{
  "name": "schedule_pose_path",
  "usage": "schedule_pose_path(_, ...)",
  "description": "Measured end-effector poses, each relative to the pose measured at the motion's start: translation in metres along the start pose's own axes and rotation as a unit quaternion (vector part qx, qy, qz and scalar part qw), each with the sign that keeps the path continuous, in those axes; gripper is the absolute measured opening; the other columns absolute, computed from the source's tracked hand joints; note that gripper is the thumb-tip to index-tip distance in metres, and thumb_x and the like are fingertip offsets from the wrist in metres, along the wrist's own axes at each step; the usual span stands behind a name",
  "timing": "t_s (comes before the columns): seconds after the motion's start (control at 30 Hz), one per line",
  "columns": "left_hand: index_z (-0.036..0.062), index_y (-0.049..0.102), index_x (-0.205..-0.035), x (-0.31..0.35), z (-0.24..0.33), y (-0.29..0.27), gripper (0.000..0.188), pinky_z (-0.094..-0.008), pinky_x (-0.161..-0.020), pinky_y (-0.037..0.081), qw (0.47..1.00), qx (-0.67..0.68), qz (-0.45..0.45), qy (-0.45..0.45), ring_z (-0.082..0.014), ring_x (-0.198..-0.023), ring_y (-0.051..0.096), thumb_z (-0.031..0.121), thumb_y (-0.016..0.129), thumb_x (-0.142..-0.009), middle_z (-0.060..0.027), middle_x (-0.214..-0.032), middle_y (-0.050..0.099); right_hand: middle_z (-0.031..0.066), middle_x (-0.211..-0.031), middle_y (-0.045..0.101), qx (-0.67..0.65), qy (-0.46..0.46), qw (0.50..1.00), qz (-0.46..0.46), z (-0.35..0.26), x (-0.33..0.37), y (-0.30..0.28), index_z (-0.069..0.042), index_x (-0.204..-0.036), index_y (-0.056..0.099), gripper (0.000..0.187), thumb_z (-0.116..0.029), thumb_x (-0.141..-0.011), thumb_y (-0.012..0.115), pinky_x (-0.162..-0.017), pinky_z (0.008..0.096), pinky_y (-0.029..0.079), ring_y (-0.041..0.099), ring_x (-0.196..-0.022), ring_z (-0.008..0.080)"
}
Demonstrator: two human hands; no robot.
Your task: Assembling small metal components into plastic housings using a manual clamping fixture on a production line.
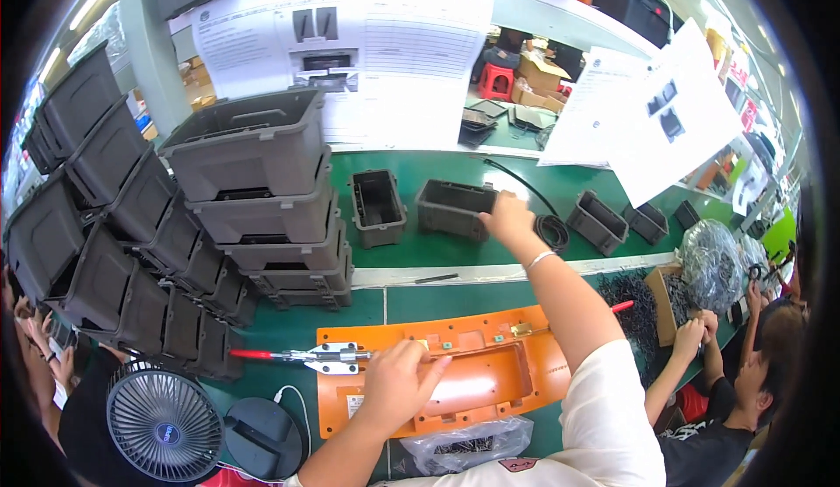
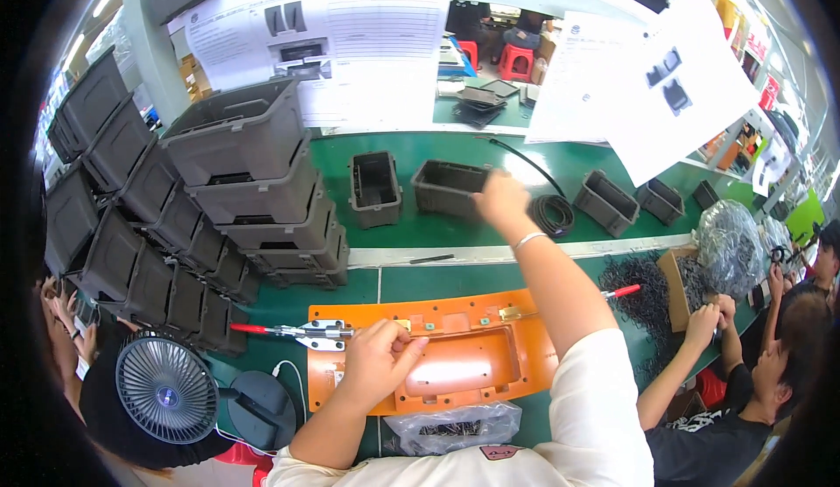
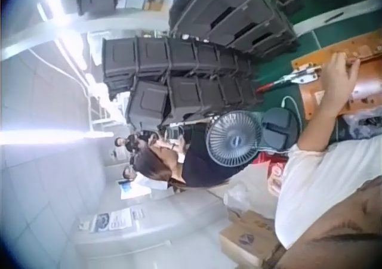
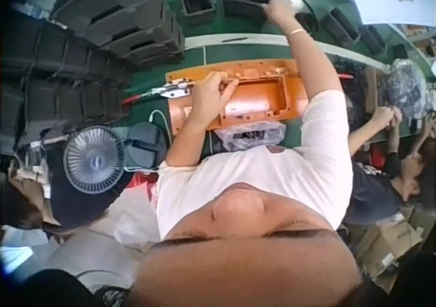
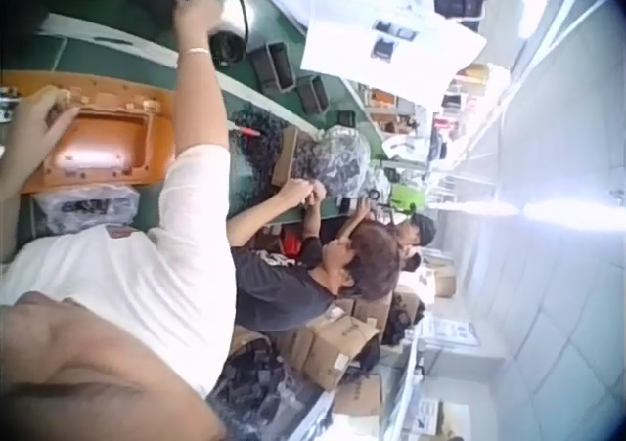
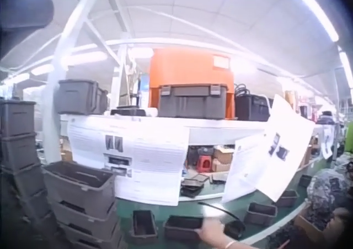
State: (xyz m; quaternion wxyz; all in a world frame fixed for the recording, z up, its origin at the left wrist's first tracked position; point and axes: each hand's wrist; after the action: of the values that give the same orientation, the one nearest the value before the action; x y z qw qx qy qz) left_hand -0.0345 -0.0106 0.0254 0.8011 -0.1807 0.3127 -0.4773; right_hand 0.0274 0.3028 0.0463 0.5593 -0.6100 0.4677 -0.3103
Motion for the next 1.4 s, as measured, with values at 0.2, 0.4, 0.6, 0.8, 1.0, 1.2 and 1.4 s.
schedule_pose_path(0.2,0.0038,0.055,-0.074,-0.003,0.002,0.007,0.029,-0.0403,-0.057,0.042,1.000,0.017,0.000,0.022,-0.0295,-0.063,0.056,0.027,0.071,-0.081,-0.0092,-0.067,0.055,0.0077,-0.135,0.048,-0.007,-0.472,0.878,0.081,-0.084,0.011,0.067,-0.006,-0.121,0.052,0.049,-0.018,-0.077,0.071,-0.102,0.0522,0.035,0.042,-0.128,0.0244)
schedule_pose_path(0.4,0.0016,0.058,-0.090,0.002,0.004,0.003,0.030,-0.0398,-0.067,0.047,0.998,0.054,0.000,-0.022,-0.0301,-0.078,0.060,0.023,0.074,-0.078,-0.0131,-0.083,0.058,0.0070,-0.081,0.067,0.068,-0.421,0.904,0.033,-0.107,0.026,0.033,-0.011,-0.086,0.066,0.011,-0.009,-0.078,0.058,-0.086,0.0453,0.040,0.061,-0.094,0.0238)
schedule_pose_path(0.6,0.0059,0.022,-0.139,-0.001,0.008,0.006,0.107,-0.0517,-0.101,0.034,0.966,-0.027,0.208,0.154,-0.0446,-0.129,0.028,0.028,0.090,-0.058,-0.0279,-0.140,0.018,0.0068,-0.070,0.058,-0.032,-0.462,0.882,0.093,-0.065,0.178,-0.064,-0.007,-0.077,0.054,0.019,-0.016,-0.064,0.065,-0.074,0.0416,0.037,0.056,-0.075,0.0255)
schedule_pose_path(0.8,0.0112,0.049,-0.112,0.009,0.009,0.010,0.069,-0.0524,-0.098,0.038,0.961,0.040,0.092,0.258,-0.0460,-0.123,0.041,0.028,0.086,-0.057,-0.0299,-0.137,0.033,0.0078,-0.086,0.054,-0.233,-0.482,0.845,0.004,-0.006,0.266,-0.067,0.003,-0.112,0.051,0.048,-0.020,-0.072,0.066,-0.074,0.0396,0.038,0.053,-0.078,0.0232)
schedule_pose_path(1.0,0.0088,0.046,-0.089,0.012,0.011,0.006,0.058,-0.0534,-0.107,0.028,0.980,0.040,-0.066,0.185,-0.0486,-0.134,0.031,0.022,0.087,-0.049,-0.0303,-0.145,0.027,0.0072,-0.096,0.063,-0.287,-0.382,0.859,0.185,0.085,0.283,-0.083,-0.006,-0.101,0.065,0.025,-0.019,-0.080,0.071,-0.089,0.0437,0.045,0.062,-0.095,0.0218)
schedule_pose_path(1.2,0.0071,0.043,-0.075,0.010,0.024,-0.007,0.049,-0.0514,-0.108,0.024,0.984,0.041,-0.110,0.137,-0.0457,-0.135,0.030,0.017,0.083,-0.049,-0.0275,-0.146,0.029,0.0165,-0.101,0.058,-0.158,0.226,0.945,0.177,0.254,0.227,-0.013,-0.009,-0.112,0.061,0.040,-0.027,-0.079,0.073,-0.078,0.0419,0.051,0.061,-0.094,0.0334)
schedule_pose_path(1.4,0.0075,0.038,-0.075,0.010,0.037,-0.020,0.053,-0.0465,-0.104,0.030,0.978,-0.087,-0.141,0.128,-0.0439,-0.132,0.034,0.026,0.081,-0.051,-0.0262,-0.147,0.032,0.0161,-0.104,0.051,-0.108,0.213,0.962,0.130,0.257,0.192,0.041,-0.010,-0.102,0.065,0.032,-0.025,-0.076,0.075,-0.081,0.0403,0.050,0.060,-0.092,0.0329)
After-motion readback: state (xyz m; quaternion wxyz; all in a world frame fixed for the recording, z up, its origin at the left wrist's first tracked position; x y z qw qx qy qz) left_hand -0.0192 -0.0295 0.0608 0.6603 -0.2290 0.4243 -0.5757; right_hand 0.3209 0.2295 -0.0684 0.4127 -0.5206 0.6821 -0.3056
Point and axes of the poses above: each hand's wrist, its own x-axis away from the middle knuckle, its own y-axis out of the palm, z = x × y
